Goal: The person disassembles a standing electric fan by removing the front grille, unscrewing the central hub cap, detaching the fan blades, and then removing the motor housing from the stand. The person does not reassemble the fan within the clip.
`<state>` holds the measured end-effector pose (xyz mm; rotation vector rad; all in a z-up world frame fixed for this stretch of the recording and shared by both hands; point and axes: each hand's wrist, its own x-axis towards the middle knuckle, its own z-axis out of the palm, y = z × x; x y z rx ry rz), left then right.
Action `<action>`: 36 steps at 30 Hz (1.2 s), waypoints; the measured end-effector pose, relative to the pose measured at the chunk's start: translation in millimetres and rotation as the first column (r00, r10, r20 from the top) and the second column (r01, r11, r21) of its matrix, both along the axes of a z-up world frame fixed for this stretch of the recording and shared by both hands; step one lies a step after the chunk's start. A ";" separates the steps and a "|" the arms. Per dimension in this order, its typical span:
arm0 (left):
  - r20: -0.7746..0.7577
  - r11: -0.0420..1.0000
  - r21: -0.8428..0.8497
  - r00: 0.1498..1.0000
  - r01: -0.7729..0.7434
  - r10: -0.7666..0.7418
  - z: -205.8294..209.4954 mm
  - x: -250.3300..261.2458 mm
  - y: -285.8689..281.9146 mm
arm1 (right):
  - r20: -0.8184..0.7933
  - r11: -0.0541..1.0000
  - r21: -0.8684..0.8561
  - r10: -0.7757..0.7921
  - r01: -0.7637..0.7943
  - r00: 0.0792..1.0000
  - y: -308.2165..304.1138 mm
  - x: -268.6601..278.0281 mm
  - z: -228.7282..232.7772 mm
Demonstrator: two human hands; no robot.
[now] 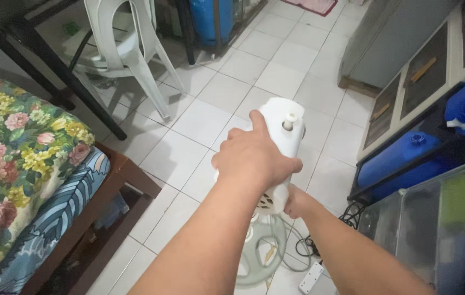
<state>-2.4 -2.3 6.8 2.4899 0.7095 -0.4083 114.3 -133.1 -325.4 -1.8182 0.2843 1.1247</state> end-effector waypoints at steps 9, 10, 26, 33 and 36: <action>-0.025 1.000 -0.015 1.000 -0.018 0.018 -4.8 -0.1 0.7 | -0.122 0.968 0.241 0.099 -0.067 0.988 -2.1 -26.7 41.3; -0.025 1.000 -0.014 1.000 -0.020 0.019 -3.9 -1.4 0.6 | -0.110 0.967 0.252 0.068 -0.039 0.992 -2.5 -32.0 44.5; -0.017 1.000 0.025 1.000 -0.010 0.010 -6.4 -1.6 2.1 | -0.041 0.959 0.250 0.150 -0.135 0.988 -3.9 -20.7 46.1; -0.016 1.000 0.023 1.000 -0.017 0.017 -3.7 1.0 0.7 | 0.012 0.891 0.400 0.227 -0.213 0.974 -15.9 -25.0 67.2; -0.006 1.000 0.023 1.000 -0.022 0.022 -3.3 2.8 0.0 | 0.018 0.896 0.416 0.165 -0.157 0.986 -15.9 -29.2 74.4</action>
